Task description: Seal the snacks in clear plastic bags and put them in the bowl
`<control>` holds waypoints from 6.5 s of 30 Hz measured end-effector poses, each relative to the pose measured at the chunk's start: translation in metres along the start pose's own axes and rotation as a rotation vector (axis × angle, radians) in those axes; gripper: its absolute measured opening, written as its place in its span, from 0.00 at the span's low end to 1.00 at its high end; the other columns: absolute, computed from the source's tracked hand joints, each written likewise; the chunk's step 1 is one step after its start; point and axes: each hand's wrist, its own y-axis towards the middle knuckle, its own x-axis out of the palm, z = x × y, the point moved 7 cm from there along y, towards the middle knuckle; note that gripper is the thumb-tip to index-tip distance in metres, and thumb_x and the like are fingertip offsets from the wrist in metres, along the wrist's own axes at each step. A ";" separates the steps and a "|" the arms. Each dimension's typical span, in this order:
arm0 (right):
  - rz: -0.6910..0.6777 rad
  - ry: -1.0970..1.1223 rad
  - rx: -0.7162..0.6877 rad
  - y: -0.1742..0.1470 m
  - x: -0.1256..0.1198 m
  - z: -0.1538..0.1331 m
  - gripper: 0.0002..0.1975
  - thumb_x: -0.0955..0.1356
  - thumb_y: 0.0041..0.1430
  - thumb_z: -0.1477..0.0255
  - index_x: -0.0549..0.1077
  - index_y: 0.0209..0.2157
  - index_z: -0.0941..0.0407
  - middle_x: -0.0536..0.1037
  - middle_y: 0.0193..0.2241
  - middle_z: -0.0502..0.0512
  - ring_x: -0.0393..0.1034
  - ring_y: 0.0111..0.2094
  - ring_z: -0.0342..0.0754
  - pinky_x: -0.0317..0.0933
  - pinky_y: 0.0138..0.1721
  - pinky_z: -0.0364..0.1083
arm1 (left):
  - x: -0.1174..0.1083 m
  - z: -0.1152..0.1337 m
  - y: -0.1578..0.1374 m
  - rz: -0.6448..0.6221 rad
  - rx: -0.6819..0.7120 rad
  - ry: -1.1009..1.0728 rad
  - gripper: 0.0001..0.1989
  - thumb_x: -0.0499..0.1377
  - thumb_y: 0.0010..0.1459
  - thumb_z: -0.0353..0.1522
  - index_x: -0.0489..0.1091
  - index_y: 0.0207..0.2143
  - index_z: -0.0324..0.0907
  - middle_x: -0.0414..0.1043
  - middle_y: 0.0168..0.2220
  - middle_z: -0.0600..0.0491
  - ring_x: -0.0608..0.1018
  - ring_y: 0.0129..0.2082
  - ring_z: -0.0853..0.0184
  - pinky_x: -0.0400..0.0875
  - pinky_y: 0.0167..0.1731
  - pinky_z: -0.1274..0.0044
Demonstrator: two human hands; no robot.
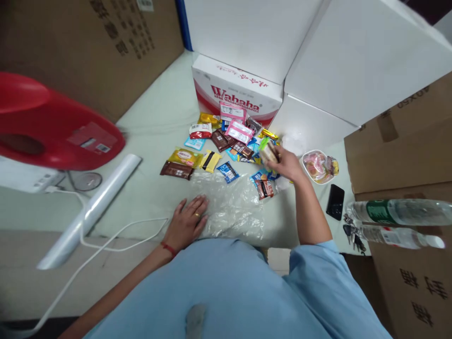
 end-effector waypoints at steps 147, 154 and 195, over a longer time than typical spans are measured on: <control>-0.161 0.436 -0.596 -0.136 0.109 -0.117 0.17 0.63 0.72 0.76 0.79 0.55 0.52 0.82 0.54 0.59 0.76 0.56 0.51 0.71 0.58 0.54 | -0.018 0.035 0.046 0.006 0.144 -0.034 0.18 0.57 0.67 0.29 0.78 0.54 0.54 0.80 0.42 0.49 0.76 0.51 0.56 0.57 0.60 0.54; -0.085 0.040 -0.500 -0.053 0.084 -0.099 0.38 0.72 0.56 0.83 0.68 0.68 0.52 0.75 0.62 0.62 0.54 0.71 0.64 0.45 0.71 0.69 | -0.017 0.040 0.041 0.073 0.127 0.056 0.17 0.58 0.68 0.28 0.79 0.53 0.56 0.80 0.44 0.48 0.73 0.55 0.54 0.58 0.55 0.57; -0.050 0.331 -0.497 -0.152 0.150 -0.108 0.17 0.65 0.72 0.76 0.77 0.58 0.54 0.80 0.42 0.62 0.69 0.51 0.56 0.67 0.55 0.56 | -0.010 0.054 0.047 -0.006 -0.112 -0.338 0.23 0.57 0.64 0.32 0.69 0.60 0.39 0.73 0.54 0.40 0.78 0.52 0.56 0.77 0.53 0.64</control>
